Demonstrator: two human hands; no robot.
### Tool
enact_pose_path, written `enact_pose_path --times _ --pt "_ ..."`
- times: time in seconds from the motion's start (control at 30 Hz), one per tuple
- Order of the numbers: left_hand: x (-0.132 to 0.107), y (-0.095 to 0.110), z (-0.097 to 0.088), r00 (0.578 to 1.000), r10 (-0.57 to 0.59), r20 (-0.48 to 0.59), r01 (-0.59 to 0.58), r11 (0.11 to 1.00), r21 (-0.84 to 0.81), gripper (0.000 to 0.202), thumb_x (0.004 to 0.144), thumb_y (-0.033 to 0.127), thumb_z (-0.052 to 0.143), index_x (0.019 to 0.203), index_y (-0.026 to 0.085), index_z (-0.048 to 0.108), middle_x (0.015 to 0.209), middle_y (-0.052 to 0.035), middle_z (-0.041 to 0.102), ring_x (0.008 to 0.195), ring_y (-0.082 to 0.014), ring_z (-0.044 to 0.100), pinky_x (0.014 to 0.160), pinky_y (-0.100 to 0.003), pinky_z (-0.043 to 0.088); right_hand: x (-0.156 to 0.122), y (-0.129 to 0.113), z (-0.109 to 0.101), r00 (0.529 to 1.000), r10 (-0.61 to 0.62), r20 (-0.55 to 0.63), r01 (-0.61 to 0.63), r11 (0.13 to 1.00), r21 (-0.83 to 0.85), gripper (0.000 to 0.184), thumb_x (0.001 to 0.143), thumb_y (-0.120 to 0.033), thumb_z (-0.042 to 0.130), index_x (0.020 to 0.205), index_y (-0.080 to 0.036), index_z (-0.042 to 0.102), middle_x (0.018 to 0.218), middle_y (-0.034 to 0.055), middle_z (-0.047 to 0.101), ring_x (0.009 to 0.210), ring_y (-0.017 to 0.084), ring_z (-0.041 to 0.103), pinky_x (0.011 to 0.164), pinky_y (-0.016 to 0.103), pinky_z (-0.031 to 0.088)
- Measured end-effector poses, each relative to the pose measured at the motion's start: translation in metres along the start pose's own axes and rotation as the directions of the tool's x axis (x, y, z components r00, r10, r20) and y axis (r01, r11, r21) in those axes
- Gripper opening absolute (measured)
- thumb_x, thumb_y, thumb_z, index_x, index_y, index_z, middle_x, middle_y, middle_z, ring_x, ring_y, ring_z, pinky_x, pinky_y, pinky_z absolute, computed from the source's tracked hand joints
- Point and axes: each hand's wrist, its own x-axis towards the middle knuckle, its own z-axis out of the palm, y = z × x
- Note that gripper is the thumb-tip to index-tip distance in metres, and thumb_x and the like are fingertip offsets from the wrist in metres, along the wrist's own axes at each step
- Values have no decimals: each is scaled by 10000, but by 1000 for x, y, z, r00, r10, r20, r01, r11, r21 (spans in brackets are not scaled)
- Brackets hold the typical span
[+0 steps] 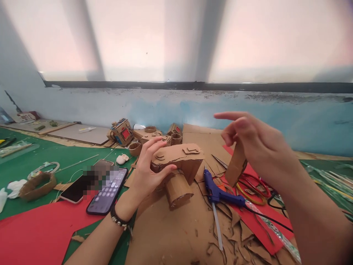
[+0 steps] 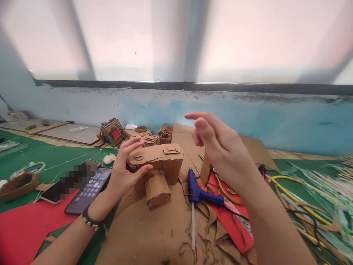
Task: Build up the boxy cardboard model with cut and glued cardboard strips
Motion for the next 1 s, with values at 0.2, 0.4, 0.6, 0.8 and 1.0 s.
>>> enact_pose_path --times 0.2,0.4,0.6,0.8,1.0 --pt "-4 1 5 998 -56 -11 56 998 0 521 1000 340 834 1466 278 610 1497 -137 670 1454 -315 638 1214 -500 550 -8 -23 10 982 18 -186 -4 997 76 604 1102 -769 429 1181 -328 835 767 41 712 696 243 597 612 390 417" --pt "-5 5 4 998 -68 -18 67 997 -43 435 988 302 842 1377 264 652 1362 -107 736 1314 -280 712 1115 -424 604 -11 -29 22 979 89 -185 -74 994 83 608 1093 -777 434 1006 -316 819 580 9 578 532 225 510 529 387 363" --pt "-5 12 7 998 -50 26 52 997 -51 387 1000 290 820 1348 255 652 1322 -112 753 1276 -280 729 1102 -429 606 -11 -26 25 990 140 -7 -140 990 15 539 1129 -688 397 978 -305 745 554 -31 439 493 206 433 555 375 366" --pt "-5 9 9 999 -33 24 35 996 -82 383 999 294 823 1341 260 654 1314 -105 746 1270 -274 725 1093 -418 599 -7 -21 28 981 173 83 -154 969 -195 221 1063 -503 418 980 -299 418 555 -75 466 492 204 478 535 338 333" --pt "-4 8 6 970 -232 76 242 957 -163 477 993 392 830 1399 255 620 1440 -114 701 1384 -289 663 1191 -432 529 -7 -5 31 924 110 365 -30 975 -220 259 1059 -533 540 985 -294 471 714 -48 651 578 177 558 566 307 397"
